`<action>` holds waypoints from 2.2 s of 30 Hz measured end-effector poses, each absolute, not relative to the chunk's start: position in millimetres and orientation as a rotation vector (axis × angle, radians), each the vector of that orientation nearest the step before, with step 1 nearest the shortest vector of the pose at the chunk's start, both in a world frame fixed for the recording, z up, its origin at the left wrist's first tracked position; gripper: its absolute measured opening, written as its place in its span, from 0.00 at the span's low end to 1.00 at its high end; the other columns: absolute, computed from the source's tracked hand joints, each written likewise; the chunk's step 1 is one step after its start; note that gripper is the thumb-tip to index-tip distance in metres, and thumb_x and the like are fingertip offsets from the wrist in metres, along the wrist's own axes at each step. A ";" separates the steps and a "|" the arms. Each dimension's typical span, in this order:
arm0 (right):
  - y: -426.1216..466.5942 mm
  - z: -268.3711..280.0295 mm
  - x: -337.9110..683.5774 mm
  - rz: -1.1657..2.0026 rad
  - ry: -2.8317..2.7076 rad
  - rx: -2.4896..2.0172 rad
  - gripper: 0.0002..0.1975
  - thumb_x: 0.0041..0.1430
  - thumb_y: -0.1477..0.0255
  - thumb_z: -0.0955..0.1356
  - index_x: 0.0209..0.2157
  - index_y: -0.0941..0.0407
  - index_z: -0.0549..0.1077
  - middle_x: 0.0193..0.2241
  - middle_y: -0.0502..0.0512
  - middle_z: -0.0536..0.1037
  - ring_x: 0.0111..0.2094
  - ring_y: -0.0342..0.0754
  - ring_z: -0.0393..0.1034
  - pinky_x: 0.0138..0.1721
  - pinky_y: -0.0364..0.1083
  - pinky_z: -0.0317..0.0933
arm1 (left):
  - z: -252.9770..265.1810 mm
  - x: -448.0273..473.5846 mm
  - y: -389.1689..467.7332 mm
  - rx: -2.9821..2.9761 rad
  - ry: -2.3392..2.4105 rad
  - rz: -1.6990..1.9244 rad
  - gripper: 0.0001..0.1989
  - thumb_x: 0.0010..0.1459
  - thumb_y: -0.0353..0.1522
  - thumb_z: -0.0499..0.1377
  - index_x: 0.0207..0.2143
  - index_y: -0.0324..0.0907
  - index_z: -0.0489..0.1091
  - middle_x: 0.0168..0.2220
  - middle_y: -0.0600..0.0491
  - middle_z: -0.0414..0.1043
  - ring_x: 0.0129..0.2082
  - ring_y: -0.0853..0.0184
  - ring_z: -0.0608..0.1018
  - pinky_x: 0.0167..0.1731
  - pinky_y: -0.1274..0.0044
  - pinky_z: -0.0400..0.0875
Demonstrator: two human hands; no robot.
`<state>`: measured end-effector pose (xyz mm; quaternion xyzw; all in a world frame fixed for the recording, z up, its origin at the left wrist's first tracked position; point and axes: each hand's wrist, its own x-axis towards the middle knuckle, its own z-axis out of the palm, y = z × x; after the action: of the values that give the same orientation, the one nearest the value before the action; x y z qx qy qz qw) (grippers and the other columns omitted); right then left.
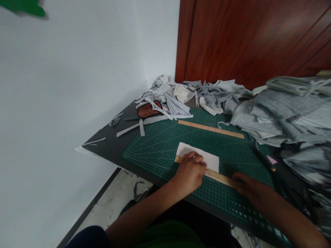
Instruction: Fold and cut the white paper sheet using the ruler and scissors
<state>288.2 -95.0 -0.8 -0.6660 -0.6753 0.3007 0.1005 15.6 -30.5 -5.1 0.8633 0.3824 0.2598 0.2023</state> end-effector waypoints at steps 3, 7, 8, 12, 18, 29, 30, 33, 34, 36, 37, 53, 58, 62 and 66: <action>-94.8 -0.1 287.2 0.897 -1.978 -1.976 0.14 0.59 0.65 0.63 0.45 0.45 0.73 0.44 0.54 0.85 0.46 0.59 0.80 0.49 0.53 0.70 | -6.0 15.9 -30.2 2.401 1.058 0.737 0.03 0.64 0.28 0.62 0.38 0.42 0.77 0.41 0.50 0.76 0.50 0.58 0.72 0.47 0.67 0.66; -93.1 7.3 282.0 0.897 -1.980 -2.001 0.13 0.57 0.66 0.63 0.43 0.46 0.73 0.42 0.53 0.85 0.44 0.58 0.80 0.45 0.51 0.71 | -9.4 16.2 -29.4 2.374 1.036 0.782 0.04 0.63 0.27 0.62 0.39 0.42 0.78 0.41 0.50 0.75 0.51 0.58 0.72 0.49 0.67 0.67; -92.8 10.1 280.1 0.904 -1.986 -2.008 0.12 0.56 0.66 0.63 0.42 0.46 0.74 0.42 0.53 0.85 0.44 0.58 0.80 0.44 0.50 0.71 | -10.1 16.3 -28.9 2.372 1.027 0.792 0.04 0.63 0.27 0.62 0.38 0.42 0.78 0.41 0.50 0.75 0.50 0.58 0.72 0.49 0.67 0.67; -93.6 21.3 272.5 0.895 -1.992 -2.014 0.12 0.57 0.69 0.63 0.42 0.46 0.73 0.41 0.53 0.85 0.42 0.56 0.80 0.43 0.50 0.69 | -13.0 17.2 -26.2 2.359 0.997 0.821 0.04 0.62 0.26 0.63 0.38 0.41 0.79 0.40 0.50 0.75 0.48 0.59 0.72 0.47 0.67 0.68; -96.5 32.1 266.7 0.890 -1.994 -2.019 0.12 0.61 0.72 0.62 0.43 0.47 0.74 0.40 0.52 0.84 0.43 0.54 0.79 0.43 0.47 0.67 | -15.7 18.3 -23.1 2.332 0.974 0.883 0.06 0.61 0.24 0.63 0.38 0.42 0.79 0.40 0.51 0.75 0.48 0.60 0.72 0.49 0.66 0.68; -95.7 35.4 267.7 0.927 -1.995 -2.023 0.11 0.66 0.70 0.61 0.45 0.47 0.73 0.42 0.53 0.82 0.45 0.54 0.77 0.46 0.48 0.65 | -15.2 17.9 -21.4 2.378 0.955 0.896 0.06 0.62 0.24 0.63 0.37 0.42 0.79 0.39 0.51 0.75 0.47 0.60 0.72 0.49 0.67 0.69; -95.1 36.0 267.5 0.941 -1.998 -2.022 0.11 0.66 0.70 0.61 0.44 0.47 0.73 0.42 0.53 0.82 0.45 0.53 0.77 0.45 0.48 0.65 | -14.8 17.9 -21.2 2.380 0.953 0.897 0.06 0.62 0.24 0.63 0.37 0.42 0.79 0.39 0.51 0.75 0.47 0.60 0.72 0.48 0.67 0.69; -93.7 37.0 266.5 0.948 -2.010 -2.039 0.10 0.65 0.72 0.61 0.43 0.48 0.72 0.41 0.53 0.81 0.44 0.54 0.76 0.44 0.48 0.64 | -13.0 17.4 -21.0 2.387 0.943 0.886 0.07 0.63 0.23 0.62 0.38 0.42 0.79 0.39 0.51 0.75 0.47 0.60 0.72 0.48 0.67 0.68; -93.5 37.4 266.0 0.942 -2.005 -2.053 0.10 0.64 0.73 0.62 0.44 0.48 0.71 0.40 0.53 0.81 0.44 0.54 0.76 0.44 0.48 0.64 | -12.4 17.3 -20.9 2.389 0.941 0.880 0.08 0.63 0.23 0.61 0.38 0.42 0.79 0.39 0.51 0.74 0.47 0.60 0.72 0.48 0.67 0.68; -93.5 38.8 264.8 0.937 -1.988 -2.067 0.10 0.65 0.73 0.61 0.44 0.48 0.71 0.40 0.53 0.81 0.44 0.54 0.76 0.44 0.48 0.63 | -11.7 17.2 -20.7 2.392 0.939 0.881 0.09 0.63 0.23 0.60 0.40 0.42 0.79 0.39 0.51 0.74 0.47 0.60 0.72 0.48 0.67 0.68; -93.6 39.9 264.1 0.940 -1.983 -2.061 0.11 0.65 0.72 0.61 0.45 0.48 0.71 0.41 0.54 0.81 0.44 0.54 0.76 0.45 0.48 0.63 | -11.5 17.3 -20.6 2.394 0.938 0.886 0.09 0.63 0.23 0.60 0.40 0.42 0.79 0.39 0.51 0.74 0.47 0.60 0.72 0.48 0.67 0.69; -91.9 41.7 270.2 0.954 -1.950 -2.003 0.11 0.65 0.67 0.62 0.44 0.49 0.74 0.40 0.54 0.81 0.44 0.55 0.75 0.47 0.51 0.63 | -12.0 18.4 -20.5 2.382 0.943 0.911 0.08 0.61 0.22 0.63 0.39 0.42 0.79 0.38 0.51 0.75 0.46 0.59 0.72 0.47 0.66 0.70; -88.7 37.3 276.3 0.964 -1.951 -1.978 0.11 0.64 0.67 0.63 0.43 0.49 0.76 0.39 0.53 0.82 0.43 0.55 0.75 0.47 0.50 0.64 | -12.9 18.4 -19.4 2.380 0.927 0.937 0.08 0.61 0.23 0.63 0.39 0.41 0.79 0.39 0.50 0.75 0.46 0.59 0.72 0.47 0.66 0.70; -87.2 35.4 279.8 0.944 -1.944 -1.931 0.12 0.62 0.66 0.64 0.41 0.49 0.78 0.38 0.52 0.82 0.42 0.54 0.76 0.46 0.49 0.65 | -11.3 18.2 -19.6 2.378 0.925 0.924 0.07 0.62 0.23 0.63 0.39 0.41 0.79 0.39 0.50 0.74 0.46 0.59 0.72 0.47 0.66 0.71; -85.6 32.1 282.7 0.942 -1.939 -1.929 0.12 0.61 0.65 0.64 0.40 0.49 0.78 0.37 0.52 0.81 0.40 0.54 0.75 0.45 0.49 0.65 | -11.6 18.4 -19.6 2.381 0.915 0.926 0.07 0.61 0.22 0.63 0.37 0.40 0.79 0.39 0.50 0.74 0.46 0.59 0.72 0.48 0.67 0.71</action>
<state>282.7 -85.6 32.1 -0.6616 -0.6651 0.3232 0.1239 18.4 -19.6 -11.6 0.8574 0.3294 0.3335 0.2125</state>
